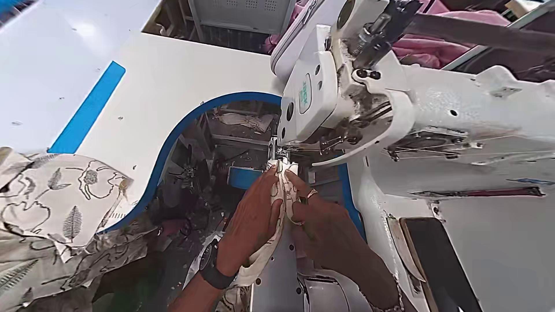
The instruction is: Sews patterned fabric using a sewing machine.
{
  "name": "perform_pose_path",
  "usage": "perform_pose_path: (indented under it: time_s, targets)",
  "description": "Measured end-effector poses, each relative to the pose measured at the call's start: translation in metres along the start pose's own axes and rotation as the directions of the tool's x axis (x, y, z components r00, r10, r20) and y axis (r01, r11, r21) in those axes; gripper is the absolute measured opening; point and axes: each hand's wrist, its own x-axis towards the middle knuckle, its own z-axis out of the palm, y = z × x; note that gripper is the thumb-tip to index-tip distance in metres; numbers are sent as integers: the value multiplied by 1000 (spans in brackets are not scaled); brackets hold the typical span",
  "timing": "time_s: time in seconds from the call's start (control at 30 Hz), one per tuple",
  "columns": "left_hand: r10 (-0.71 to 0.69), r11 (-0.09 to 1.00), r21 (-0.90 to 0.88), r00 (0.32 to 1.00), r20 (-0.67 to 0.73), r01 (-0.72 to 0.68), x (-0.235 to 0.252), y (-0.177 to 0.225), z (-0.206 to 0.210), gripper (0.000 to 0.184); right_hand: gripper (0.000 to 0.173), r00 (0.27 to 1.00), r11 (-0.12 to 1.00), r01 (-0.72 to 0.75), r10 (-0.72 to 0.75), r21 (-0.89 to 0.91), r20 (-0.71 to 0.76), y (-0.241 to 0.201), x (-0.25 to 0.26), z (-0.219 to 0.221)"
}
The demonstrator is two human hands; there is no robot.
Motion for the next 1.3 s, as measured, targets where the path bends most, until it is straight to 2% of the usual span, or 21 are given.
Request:
perform_pose_path:
  time_s: [0.07,0.13,0.17,0.27,0.43,0.67,0.73,0.83,0.9,0.97,1.03,1.1,1.13,1.2,1.23,1.27,1.3]
  targets:
    - [25,999,-28,1000,-19,-26,1,1,0,39,14,999,977,-39,41,209,-6,5,12,8]
    - [11,998,-63,999,-31,-13,3,3,0,31,18,993,897,-118,112,426,41,9,21,16]
    - [14,998,-59,999,-38,-16,4,3,1,26,20,990,874,-128,137,469,14,9,22,19]
    - [-1,998,-59,1000,-28,-1,6,3,2,27,21,970,890,-137,209,435,-122,1,14,22]
    - [-19,999,-40,999,-43,17,11,4,6,27,16,970,793,-152,234,589,-64,8,15,22]
    - [-27,999,-42,997,-75,24,15,2,9,30,15,970,869,-140,216,475,-110,-4,10,24]
    - [-22,999,-42,996,-92,18,16,-1,11,27,16,959,911,-178,245,373,-141,-13,10,26]
    - [-14,997,-79,1000,-21,12,28,-10,5,26,16,941,973,-188,218,136,-258,-28,21,28]
    - [49,994,-98,999,21,-47,33,-21,-3,25,17,921,971,-235,239,50,-308,-35,22,30]
    - [17,979,-202,998,56,-6,24,-26,-17,24,21,914,936,-353,345,1,-212,-46,6,9]
    - [-173,898,-369,963,206,241,-2,-13,-37,37,23,894,890,-447,446,-88,-26,-51,-27,-24]
    - [-284,843,-349,890,357,409,-32,7,-52,43,23,826,850,-526,517,-23,225,-30,-65,-35]
    - [-302,871,-287,894,331,400,-44,16,-53,37,21,804,834,-546,496,80,328,-10,-83,-33]
    - [-237,939,-209,954,184,273,-57,27,-45,25,15,866,839,-463,358,288,349,17,-103,-31]
    - [-181,963,-182,977,110,198,-57,30,-40,26,21,926,905,-324,243,275,289,9,-99,-39]
    - [-120,981,-146,992,43,125,-54,32,-36,27,26,976,977,-120,84,178,199,-13,-86,-45]
    - [-60,993,-105,998,-6,59,-54,33,-29,26,29,991,999,32,-36,33,132,-44,-76,-45]
